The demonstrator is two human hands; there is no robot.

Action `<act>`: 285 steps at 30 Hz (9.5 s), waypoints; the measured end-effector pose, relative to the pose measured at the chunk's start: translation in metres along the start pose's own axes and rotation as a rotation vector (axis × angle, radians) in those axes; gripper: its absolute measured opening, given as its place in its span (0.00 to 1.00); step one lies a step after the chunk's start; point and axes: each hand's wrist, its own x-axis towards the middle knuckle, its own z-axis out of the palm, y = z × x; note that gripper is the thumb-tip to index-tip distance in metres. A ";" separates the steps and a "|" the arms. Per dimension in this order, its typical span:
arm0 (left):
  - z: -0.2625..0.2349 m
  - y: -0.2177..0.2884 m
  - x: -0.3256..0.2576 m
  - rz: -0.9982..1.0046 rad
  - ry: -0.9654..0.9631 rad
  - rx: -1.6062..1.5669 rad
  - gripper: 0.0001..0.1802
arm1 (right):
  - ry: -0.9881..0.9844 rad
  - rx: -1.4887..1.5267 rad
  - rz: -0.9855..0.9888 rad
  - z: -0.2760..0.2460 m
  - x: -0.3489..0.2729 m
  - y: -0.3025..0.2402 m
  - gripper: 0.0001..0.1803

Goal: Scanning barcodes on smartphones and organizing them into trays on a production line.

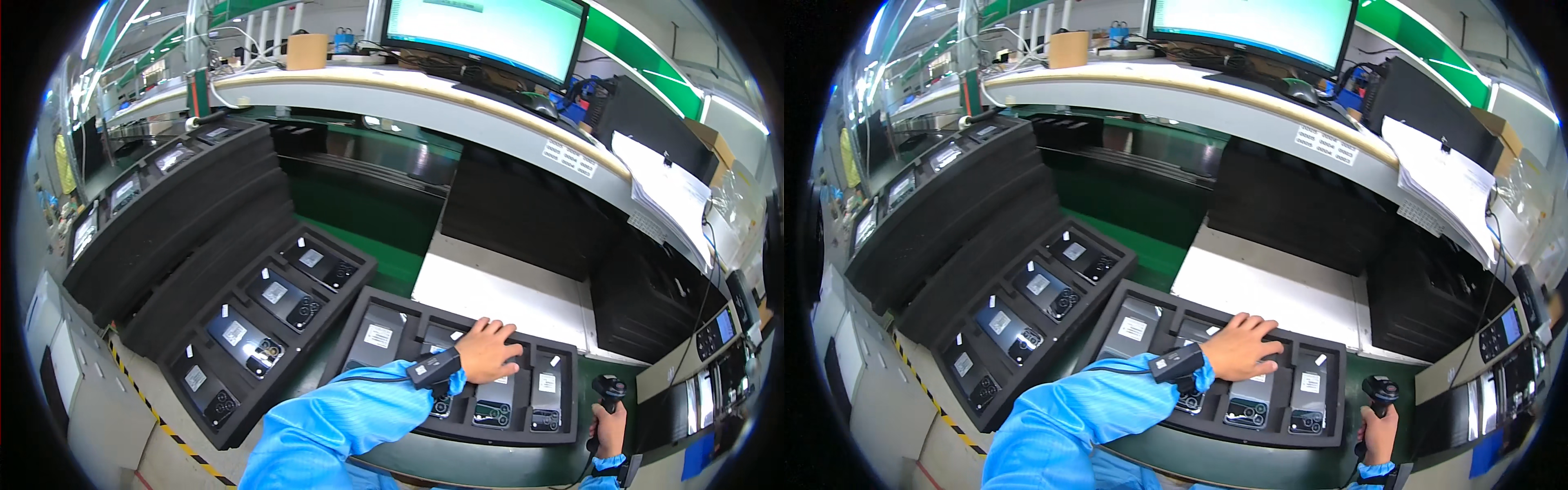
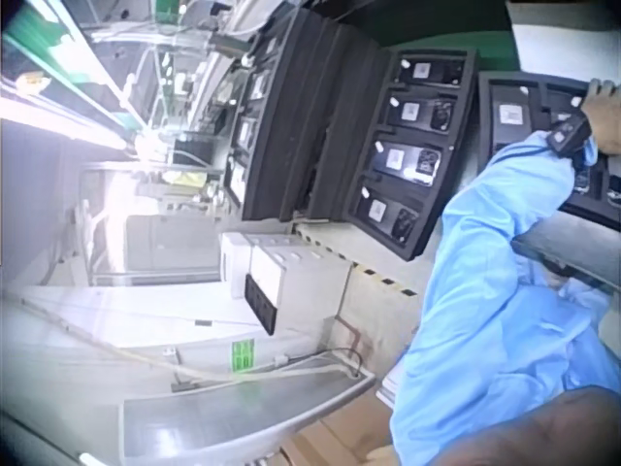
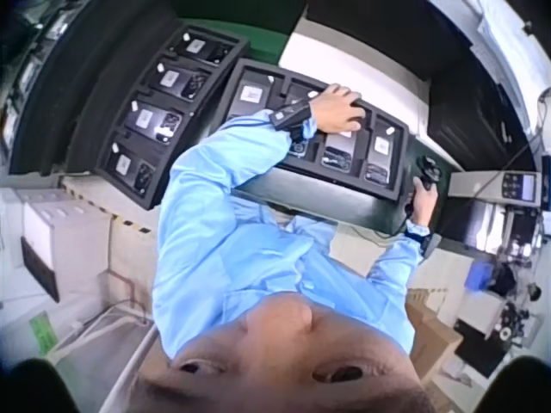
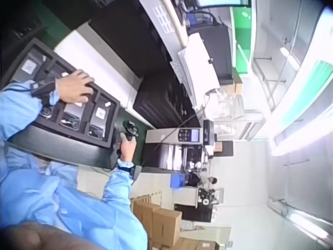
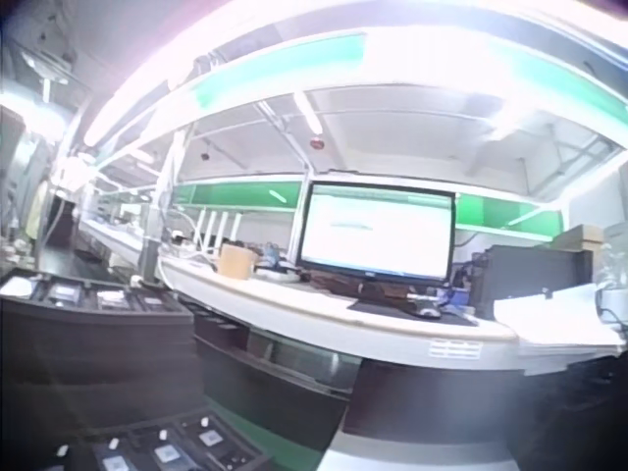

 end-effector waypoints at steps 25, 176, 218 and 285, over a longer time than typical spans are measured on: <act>-0.014 0.002 0.006 -0.111 0.198 -0.396 0.25 | 0.102 -0.240 -0.129 0.026 0.030 0.024 0.09; -0.045 -0.045 -0.043 -0.261 0.095 0.272 0.24 | -0.510 0.026 -0.287 0.165 -0.137 -0.125 0.39; -0.067 -0.072 -0.049 -0.319 0.241 -0.507 0.08 | 0.244 -0.491 -0.189 0.037 0.043 -0.001 0.35; -0.058 -0.064 -0.036 -0.354 0.294 -0.597 0.17 | 0.590 -0.345 -0.562 0.028 0.040 0.000 0.41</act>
